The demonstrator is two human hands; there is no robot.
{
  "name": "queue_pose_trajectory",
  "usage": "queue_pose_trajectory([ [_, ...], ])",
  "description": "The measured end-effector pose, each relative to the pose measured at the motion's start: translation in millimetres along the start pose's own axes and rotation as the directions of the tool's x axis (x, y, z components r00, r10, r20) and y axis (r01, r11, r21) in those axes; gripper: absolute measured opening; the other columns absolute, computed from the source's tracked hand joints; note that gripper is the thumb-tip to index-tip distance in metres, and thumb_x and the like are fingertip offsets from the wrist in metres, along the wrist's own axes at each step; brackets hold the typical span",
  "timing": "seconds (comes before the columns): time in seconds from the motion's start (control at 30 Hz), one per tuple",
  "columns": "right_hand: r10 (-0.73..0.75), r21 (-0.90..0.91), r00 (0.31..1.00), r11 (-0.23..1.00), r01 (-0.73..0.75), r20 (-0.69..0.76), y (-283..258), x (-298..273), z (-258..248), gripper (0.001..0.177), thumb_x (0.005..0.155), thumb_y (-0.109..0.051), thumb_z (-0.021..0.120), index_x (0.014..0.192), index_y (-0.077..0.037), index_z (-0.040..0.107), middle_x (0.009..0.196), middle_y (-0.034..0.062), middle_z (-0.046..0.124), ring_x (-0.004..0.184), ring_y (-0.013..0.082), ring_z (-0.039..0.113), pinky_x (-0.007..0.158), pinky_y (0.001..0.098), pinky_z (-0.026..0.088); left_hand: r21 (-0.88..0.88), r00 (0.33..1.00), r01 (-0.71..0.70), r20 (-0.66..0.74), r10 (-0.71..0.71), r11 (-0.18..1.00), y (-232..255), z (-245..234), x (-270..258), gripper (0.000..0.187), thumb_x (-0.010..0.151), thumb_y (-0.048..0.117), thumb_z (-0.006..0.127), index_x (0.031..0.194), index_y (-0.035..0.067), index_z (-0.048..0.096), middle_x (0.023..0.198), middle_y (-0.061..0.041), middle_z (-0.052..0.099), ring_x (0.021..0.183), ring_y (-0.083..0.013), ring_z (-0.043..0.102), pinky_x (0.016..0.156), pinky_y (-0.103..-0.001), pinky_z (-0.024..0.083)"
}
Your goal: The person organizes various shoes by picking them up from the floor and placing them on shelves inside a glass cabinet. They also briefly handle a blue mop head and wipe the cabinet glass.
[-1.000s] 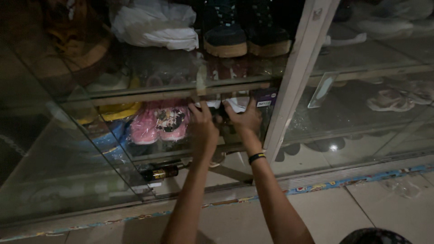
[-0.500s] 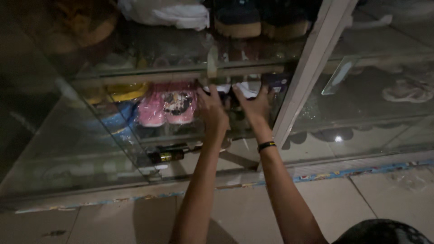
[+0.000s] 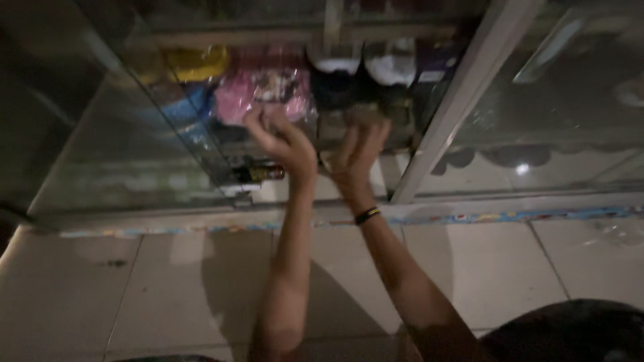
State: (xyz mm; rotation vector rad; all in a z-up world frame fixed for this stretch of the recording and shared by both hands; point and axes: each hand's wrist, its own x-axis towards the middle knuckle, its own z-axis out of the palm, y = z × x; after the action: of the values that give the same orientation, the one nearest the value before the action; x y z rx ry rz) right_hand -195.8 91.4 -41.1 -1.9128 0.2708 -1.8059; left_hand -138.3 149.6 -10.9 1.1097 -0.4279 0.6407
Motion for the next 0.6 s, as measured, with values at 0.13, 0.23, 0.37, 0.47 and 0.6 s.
queue_pose_trajectory([
  [0.13, 0.144, 0.084, 0.971, 0.983, -0.163, 0.193, 4.8, -87.9, -1.7, 0.016, 0.087, -0.009, 0.037, 0.097, 0.001, 0.043, 0.093, 0.0181, 0.043, 0.089, 0.0306, 0.042, 0.081, 0.0396, 0.034, 0.317, 0.918, -0.364, -0.039, 0.395, 0.876, -30.1, -43.2, -42.6, 0.019, 0.086, 0.002, 0.040, 0.103, 0.003, 0.031, 0.104, -0.014, 0.033, 0.095, -0.0216, 0.038, 0.080, -0.033, 0.036],
  [0.23, 0.520, -0.031, 0.823, 0.849, -0.528, 0.228, 43.4, -118.8, -1.1, 0.021, 0.087, -0.018, 0.041, 0.094, 0.001, 0.044, 0.086, 0.0150, 0.048, 0.076, 0.0249, 0.046, 0.069, 0.0362, 0.039, 0.489, 0.967, -0.233, 0.023, 0.254, 0.840, -61.4, -75.6, -77.4, 0.019, 0.081, -0.001, 0.042, 0.096, 0.002, 0.031, 0.097, -0.015, 0.033, 0.088, -0.0224, 0.038, 0.074, -0.033, 0.034],
  [0.37, 0.620, 0.010, 0.705, 0.748, -0.663, 0.345, 108.6, -145.8, 12.9, 0.027, 0.087, -0.024, 0.052, 0.096, 0.000, 0.046, 0.085, 0.0083, 0.057, 0.074, 0.0148, 0.055, 0.066, 0.0283, 0.044, 0.354, 0.938, 0.278, 0.102, -0.332, 0.893, -127.8, -99.5, -114.8, 0.008, 0.077, 0.005, 0.040, 0.083, 0.004, 0.046, 0.068, -0.005, 0.050, 0.056, -0.0141, 0.048, 0.051, -0.025, 0.041],
  [0.47, 0.752, 0.158, 0.509, 0.491, -0.857, 0.419, 155.9, -157.4, 40.4, 0.029, 0.077, -0.019, 0.060, 0.089, 0.002, 0.044, 0.076, 0.0094, 0.056, 0.065, 0.0148, 0.052, 0.054, 0.0275, 0.045, 0.387, 0.827, 0.399, 0.241, -0.509, 0.831, -166.8, -110.3, -131.6, 0.022, 0.081, 0.005, 0.048, 0.063, -0.005, 0.042, 0.054, -0.009, 0.041, 0.049, -0.0162, 0.038, 0.044, -0.027, 0.031],
  [0.6, 0.814, 0.387, 0.328, 0.139, -0.912, 0.480, 188.8, -153.5, 64.2, 0.021, 0.072, -0.008, 0.062, 0.084, -0.003, 0.045, 0.074, 0.0052, 0.055, 0.064, 0.0135, 0.053, 0.054, 0.0271, 0.048, 0.287, 0.780, 0.530, 0.203, -0.591, 0.798, -176.9, -102.1, -136.6, 0.018, 0.078, 0.015, 0.048, 0.072, 0.002, 0.059, 0.063, -0.005, 0.059, 0.053, -0.0100, 0.052, 0.048, -0.022, 0.042],
])
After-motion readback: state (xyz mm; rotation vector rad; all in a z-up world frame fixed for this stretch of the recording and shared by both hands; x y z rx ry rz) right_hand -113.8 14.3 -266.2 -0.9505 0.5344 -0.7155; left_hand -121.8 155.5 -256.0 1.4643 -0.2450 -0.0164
